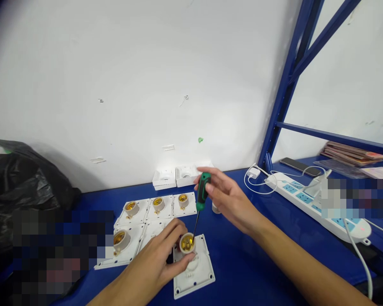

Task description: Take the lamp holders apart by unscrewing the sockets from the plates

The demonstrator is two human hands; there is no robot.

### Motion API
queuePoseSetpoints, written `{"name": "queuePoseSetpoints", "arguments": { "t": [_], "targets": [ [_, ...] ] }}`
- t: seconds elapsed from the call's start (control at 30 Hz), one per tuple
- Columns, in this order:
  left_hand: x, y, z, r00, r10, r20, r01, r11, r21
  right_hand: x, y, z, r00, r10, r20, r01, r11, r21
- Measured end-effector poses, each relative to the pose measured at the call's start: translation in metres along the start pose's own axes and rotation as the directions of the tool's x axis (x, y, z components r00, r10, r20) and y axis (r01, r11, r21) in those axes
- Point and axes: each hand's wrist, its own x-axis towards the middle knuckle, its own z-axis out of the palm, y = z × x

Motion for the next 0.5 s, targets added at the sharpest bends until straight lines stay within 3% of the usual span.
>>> {"name": "queuePoseSetpoints", "arguments": {
  "t": [0.13, 0.2, 0.37, 0.5],
  "targets": [
    [0.007, 0.003, -0.003, 0.998, 0.030, -0.050, -0.030, 1.000, 0.002, 0.018, -0.006, -0.021, 0.949, -0.132, -0.287, 0.134, 0.991, -0.013],
    [0.014, 0.007, -0.003, 0.997, 0.053, -0.053, -0.050, 0.997, 0.062, 0.028, -0.004, -0.036, 0.877, -0.192, -0.440, 0.192, 0.980, -0.045],
    [0.043, 0.026, 0.004, 0.992, 0.110, -0.063, -0.095, 0.975, 0.198, 0.044, 0.013, -0.068, 0.763, -0.262, -0.592, 0.246, 0.963, -0.109],
    [0.070, 0.035, 0.011, 0.994, 0.109, -0.008, -0.104, 0.962, 0.253, 0.051, 0.030, -0.079, 0.705, -0.274, -0.654, 0.234, 0.961, -0.150]
  ]
}}
